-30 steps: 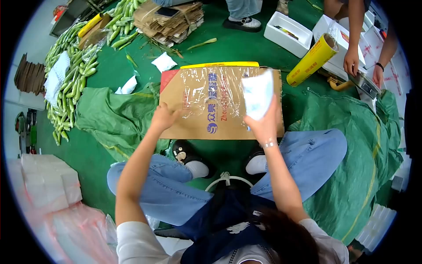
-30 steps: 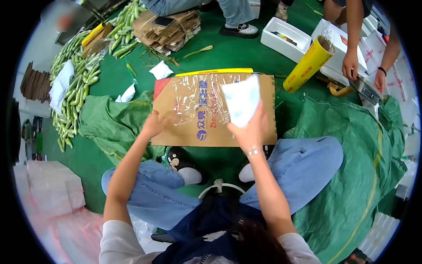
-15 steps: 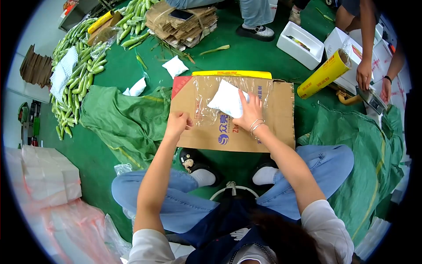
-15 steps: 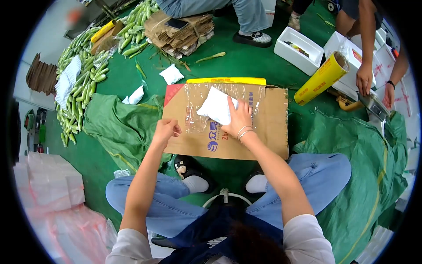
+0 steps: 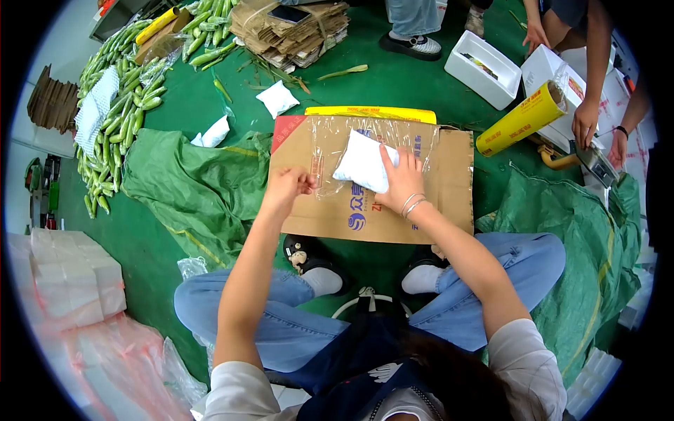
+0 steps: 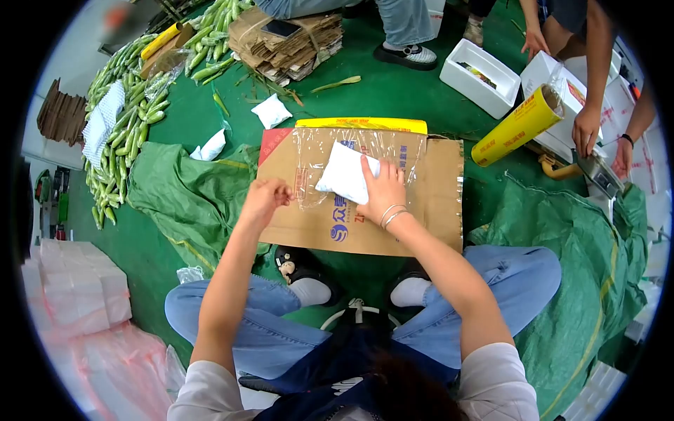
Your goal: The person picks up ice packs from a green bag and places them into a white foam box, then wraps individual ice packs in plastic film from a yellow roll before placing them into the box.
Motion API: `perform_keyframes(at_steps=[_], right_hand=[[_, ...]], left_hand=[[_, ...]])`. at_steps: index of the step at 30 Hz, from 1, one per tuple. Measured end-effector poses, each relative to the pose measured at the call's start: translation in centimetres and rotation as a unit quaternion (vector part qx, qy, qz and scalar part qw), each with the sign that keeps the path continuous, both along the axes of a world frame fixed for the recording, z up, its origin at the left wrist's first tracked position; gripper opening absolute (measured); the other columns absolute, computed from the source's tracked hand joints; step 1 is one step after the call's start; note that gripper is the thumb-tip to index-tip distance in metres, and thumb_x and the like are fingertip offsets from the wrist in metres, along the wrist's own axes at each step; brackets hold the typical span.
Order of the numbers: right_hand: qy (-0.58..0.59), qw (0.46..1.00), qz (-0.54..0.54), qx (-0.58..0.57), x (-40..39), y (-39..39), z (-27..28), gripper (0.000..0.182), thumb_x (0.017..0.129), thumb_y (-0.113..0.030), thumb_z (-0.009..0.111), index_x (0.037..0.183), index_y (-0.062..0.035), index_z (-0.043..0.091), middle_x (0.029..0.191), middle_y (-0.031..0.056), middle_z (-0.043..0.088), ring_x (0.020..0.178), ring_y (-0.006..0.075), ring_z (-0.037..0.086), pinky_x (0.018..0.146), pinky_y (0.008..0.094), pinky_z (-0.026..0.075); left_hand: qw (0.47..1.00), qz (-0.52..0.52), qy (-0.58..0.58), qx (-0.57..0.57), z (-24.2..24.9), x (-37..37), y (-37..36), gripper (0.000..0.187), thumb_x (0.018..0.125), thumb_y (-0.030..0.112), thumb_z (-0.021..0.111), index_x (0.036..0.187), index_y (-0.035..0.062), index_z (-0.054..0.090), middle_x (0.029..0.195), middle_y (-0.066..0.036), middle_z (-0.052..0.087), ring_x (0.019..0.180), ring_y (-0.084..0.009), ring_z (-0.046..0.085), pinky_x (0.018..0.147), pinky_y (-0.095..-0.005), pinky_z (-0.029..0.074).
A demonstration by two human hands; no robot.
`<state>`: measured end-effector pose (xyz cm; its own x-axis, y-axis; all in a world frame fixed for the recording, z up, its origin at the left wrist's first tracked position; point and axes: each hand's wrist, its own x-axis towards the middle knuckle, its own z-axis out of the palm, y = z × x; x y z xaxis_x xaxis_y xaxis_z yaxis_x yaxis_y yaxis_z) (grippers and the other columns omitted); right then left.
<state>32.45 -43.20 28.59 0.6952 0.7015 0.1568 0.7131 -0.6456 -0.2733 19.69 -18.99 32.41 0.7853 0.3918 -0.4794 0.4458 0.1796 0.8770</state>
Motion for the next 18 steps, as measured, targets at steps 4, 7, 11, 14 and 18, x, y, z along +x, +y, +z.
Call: perform_keyframes(at_steps=[4,7,11,14,18], right_hand=[[0.013,0.999,0.001,0.031,0.6,0.1,0.6,0.102,0.049,-0.028,0.08,0.14,-0.0106,0.037,0.122,0.0216,0.042,0.114,0.038,0.04,0.099,0.046,0.031],[-0.008,0.997,-0.06,0.052,1.5,0.7,0.5,0.101,0.049,-0.028,0.08,0.139,-0.0113,0.038,0.122,0.0214,0.042,0.115,0.0379,0.039,0.099,0.0465,0.03],[0.013,0.997,-0.073,0.035,1.8,0.8,1.0,0.1,0.049,-0.027,0.081,0.138,-0.0111,0.039,0.124,0.0225,0.042,0.116,0.0382,0.038,0.1,0.0473,0.028],[0.001,0.998,-0.056,0.019,1.5,0.8,0.8,0.101,0.05,-0.027,0.081,0.139,-0.0109,0.037,0.127,0.0235,0.041,0.117,0.0387,0.038,0.1,0.0475,0.028],[-0.015,1.0,0.02,0.002,-0.4,-0.5,0.7,0.103,0.05,-0.028,0.081,0.141,-0.0107,0.036,0.128,0.0242,0.041,0.117,0.0393,0.039,0.1,0.0476,0.029]], left_hand=[[0.932,-0.08,0.102,0.34,-1.8,-0.2,-0.6,0.043,0.09,0.04,0.055,0.091,-0.0029,0.06,0.079,-0.017,0.066,0.074,-0.0281,0.067,0.066,-0.0372,0.052],[0.8,-0.178,0.22,0.53,-4.4,-0.7,-2.6,0.064,0.083,0.054,0.06,0.11,-0.0036,0.052,0.086,-0.023,0.067,0.08,-0.0388,0.066,0.075,-0.0488,0.052],[0.775,-0.206,0.226,0.553,-5.1,-0.2,-4.1,0.044,0.086,0.043,0.057,0.094,0.0004,0.059,0.082,-0.02,0.067,0.081,-0.034,0.067,0.071,-0.0462,0.052],[0.941,-0.137,0.173,0.256,-5.3,0.4,-1.8,0.029,0.088,0.032,0.052,0.079,0.0043,0.057,0.074,-0.014,0.065,0.077,-0.0291,0.067,0.062,-0.0414,0.051],[0.972,0.033,-0.03,-0.233,1.2,2.2,-0.8,0.022,0.089,0.016,0.048,0.07,0.0059,0.052,0.066,-0.009,0.06,0.068,-0.0237,0.064,0.057,-0.0322,0.046]])
